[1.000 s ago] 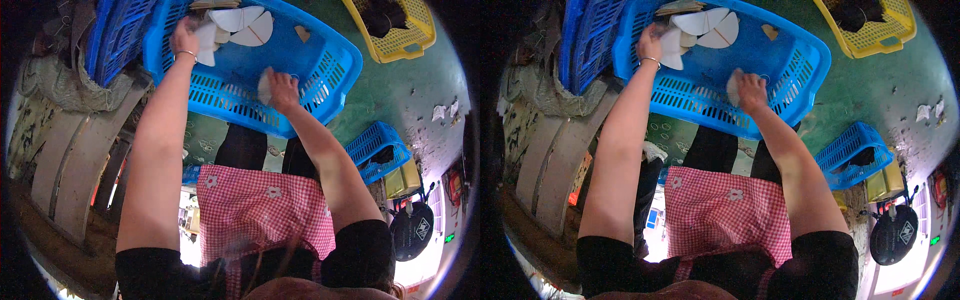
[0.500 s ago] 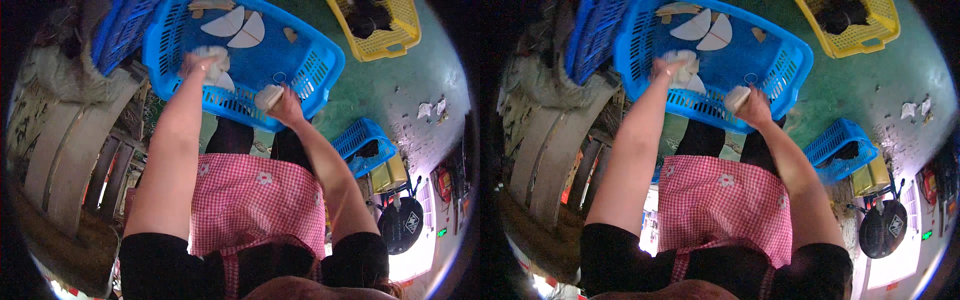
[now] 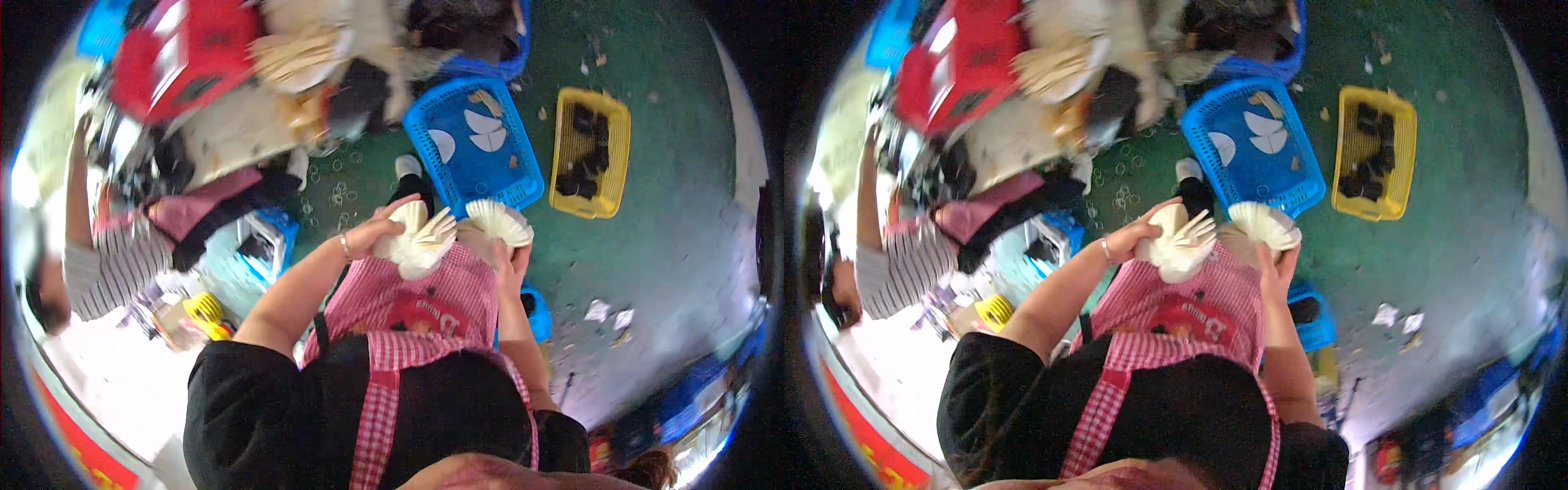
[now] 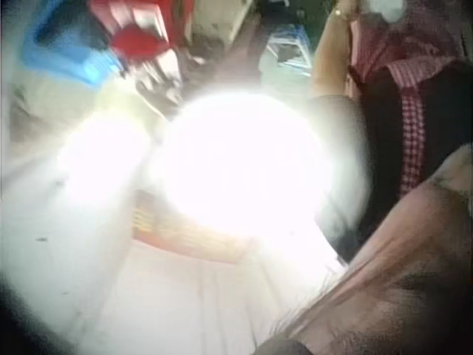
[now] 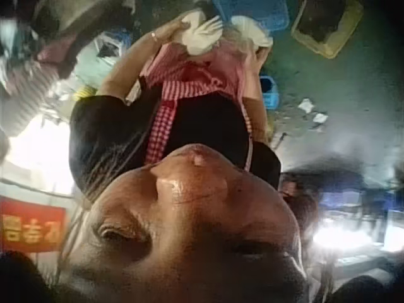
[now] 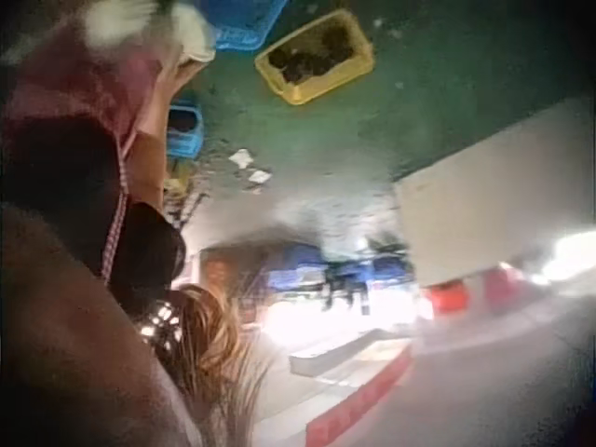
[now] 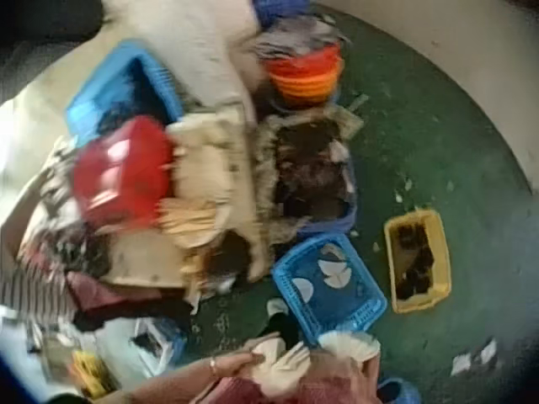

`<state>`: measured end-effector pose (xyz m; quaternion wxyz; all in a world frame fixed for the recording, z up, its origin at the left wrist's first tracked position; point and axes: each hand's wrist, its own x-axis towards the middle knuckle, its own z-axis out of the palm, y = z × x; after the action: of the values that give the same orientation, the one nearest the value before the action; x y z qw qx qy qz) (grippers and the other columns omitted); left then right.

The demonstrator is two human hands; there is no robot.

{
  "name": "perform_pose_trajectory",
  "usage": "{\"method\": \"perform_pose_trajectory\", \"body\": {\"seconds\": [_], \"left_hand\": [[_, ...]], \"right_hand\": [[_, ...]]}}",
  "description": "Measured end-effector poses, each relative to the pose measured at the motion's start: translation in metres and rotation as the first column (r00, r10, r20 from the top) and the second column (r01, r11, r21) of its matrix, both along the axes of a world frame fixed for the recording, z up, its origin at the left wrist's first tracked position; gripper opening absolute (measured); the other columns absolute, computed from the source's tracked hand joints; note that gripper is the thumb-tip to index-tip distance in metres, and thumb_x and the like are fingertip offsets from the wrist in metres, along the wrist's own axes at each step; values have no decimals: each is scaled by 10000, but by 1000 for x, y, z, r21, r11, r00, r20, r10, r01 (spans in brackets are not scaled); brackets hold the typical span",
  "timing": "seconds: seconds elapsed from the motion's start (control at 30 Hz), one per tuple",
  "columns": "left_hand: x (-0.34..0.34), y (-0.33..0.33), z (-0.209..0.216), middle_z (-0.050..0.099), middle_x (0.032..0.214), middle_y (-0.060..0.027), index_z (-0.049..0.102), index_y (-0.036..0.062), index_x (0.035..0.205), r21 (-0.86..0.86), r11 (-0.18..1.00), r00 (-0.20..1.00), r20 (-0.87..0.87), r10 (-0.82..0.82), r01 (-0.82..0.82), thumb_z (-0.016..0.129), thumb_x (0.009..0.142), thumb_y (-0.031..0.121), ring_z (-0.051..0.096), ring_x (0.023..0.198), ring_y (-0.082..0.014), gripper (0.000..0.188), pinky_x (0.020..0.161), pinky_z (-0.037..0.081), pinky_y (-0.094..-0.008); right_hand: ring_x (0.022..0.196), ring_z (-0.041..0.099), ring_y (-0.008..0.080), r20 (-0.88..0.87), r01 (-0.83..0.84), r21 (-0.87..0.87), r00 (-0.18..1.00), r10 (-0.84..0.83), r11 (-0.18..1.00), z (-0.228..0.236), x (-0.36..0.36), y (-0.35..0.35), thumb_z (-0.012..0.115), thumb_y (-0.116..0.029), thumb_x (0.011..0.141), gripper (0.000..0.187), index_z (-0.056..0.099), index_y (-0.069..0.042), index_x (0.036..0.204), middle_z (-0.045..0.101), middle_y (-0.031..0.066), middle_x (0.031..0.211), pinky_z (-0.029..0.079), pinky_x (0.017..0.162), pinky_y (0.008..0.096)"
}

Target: The person feeds flat, light-colored material sheets into a roller machine to flatten them. They retrieve the processed sheets from the machine's output and stack them in their hands. A coworker is visible nearby, also working with the machine.

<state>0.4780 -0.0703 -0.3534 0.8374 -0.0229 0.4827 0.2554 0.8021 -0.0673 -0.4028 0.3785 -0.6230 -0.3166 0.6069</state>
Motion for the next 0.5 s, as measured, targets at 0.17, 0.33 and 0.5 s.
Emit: {"method": "perform_pose_trajectory", "body": {"seconds": [0.17,0.33,0.5], "left_hand": [[-112,-99,119,531,1459,-142,398,82,1507,23,918,895,234,379,-395,690,763,263,523,1336,-333,820,1160,362,-532],[-206,-144,185,494,1490,-157,376,43,1518,241,679,715,341,610,-694,669,792,307,507,1346,-338,827,1163,354,-531],[-310,-141,203,532,1438,-170,391,42,1486,464,529,697,355,624,-710,660,832,247,545,1305,-326,736,1121,411,-491]], "right_hand": [[1254,544,225,-149,-401,233,885,440,886,131,-160,63,787,-166,853,742,385,-32,1463,546,113,1371,444,1061,382],[1194,601,363,289,-735,375,672,682,565,180,-359,96,767,-373,850,704,489,-30,1398,619,224,1274,457,1029,417],[1137,594,381,911,-885,295,374,173,361,147,-465,121,733,-380,864,606,548,-41,1331,652,212,1126,469,978,455]]}}
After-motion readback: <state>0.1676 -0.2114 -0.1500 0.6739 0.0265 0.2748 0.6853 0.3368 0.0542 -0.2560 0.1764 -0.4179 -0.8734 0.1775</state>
